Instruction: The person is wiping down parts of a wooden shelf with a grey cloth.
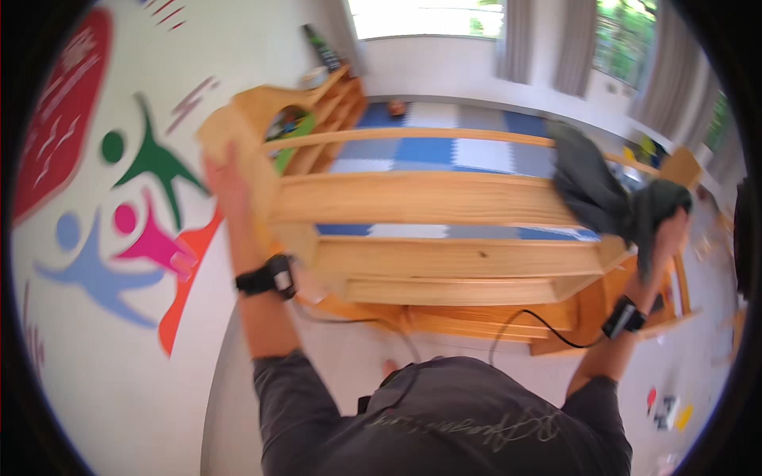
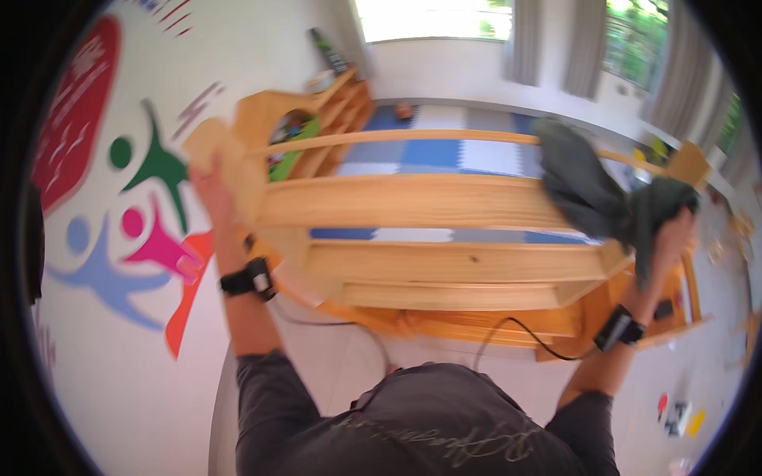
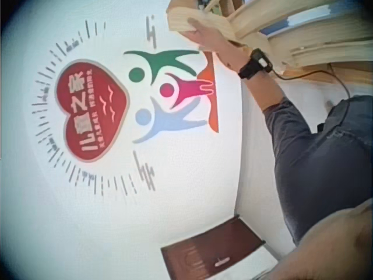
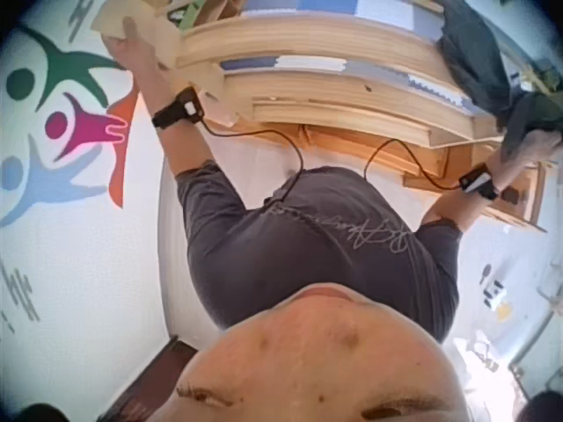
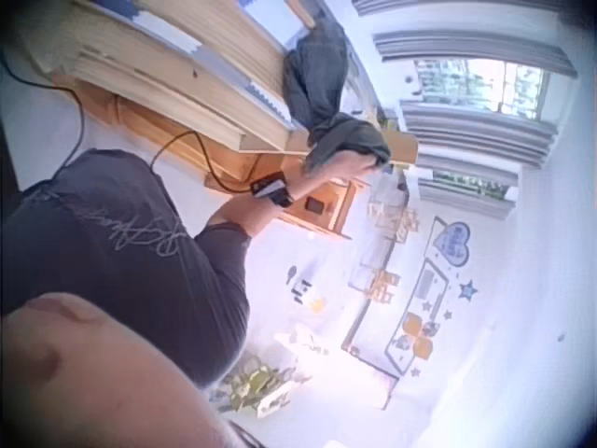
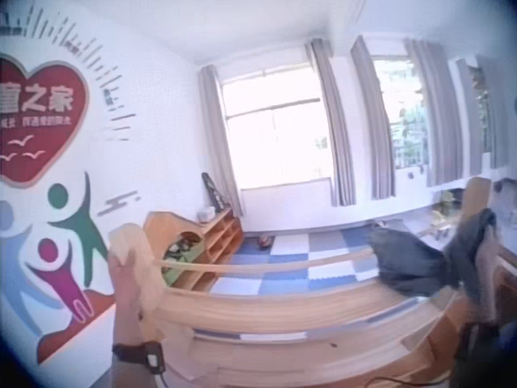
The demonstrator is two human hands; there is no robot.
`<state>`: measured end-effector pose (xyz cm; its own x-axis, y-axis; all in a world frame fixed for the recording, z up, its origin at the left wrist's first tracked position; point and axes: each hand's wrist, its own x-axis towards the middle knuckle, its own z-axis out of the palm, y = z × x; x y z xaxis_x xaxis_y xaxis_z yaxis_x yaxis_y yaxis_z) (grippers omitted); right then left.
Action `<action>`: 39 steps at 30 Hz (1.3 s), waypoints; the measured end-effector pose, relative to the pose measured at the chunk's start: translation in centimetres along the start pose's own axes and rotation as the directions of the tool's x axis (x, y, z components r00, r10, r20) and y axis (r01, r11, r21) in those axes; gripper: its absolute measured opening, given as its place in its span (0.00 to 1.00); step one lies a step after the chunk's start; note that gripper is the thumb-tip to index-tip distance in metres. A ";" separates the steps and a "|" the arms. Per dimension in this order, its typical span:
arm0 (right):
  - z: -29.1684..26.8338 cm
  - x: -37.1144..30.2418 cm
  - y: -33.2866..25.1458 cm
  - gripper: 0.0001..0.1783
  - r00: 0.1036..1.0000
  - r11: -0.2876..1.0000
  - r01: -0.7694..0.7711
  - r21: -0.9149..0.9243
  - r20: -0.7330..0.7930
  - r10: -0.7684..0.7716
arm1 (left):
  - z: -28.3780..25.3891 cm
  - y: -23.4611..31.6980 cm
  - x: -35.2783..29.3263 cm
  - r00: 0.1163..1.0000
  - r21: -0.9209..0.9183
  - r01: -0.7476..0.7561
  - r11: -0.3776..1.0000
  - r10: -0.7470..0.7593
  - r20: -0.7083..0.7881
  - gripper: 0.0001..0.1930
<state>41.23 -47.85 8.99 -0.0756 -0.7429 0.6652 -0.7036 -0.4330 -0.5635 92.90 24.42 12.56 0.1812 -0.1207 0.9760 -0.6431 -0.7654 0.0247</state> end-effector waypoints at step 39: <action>-4.1 -34.8 -42.3 0.22 0.365 0.396 0.473 0.787 0.233 -0.901 | -4.2 8.1 10.2 0.784 -0.758 0.609 0.234 -0.325 0.529 0.11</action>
<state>70.74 -1.57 11.74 0.7713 -0.0004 0.6364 0.2423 -0.9245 -0.2942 86.38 19.64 23.67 0.7447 -0.1804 0.6425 -0.6043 0.2263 0.7639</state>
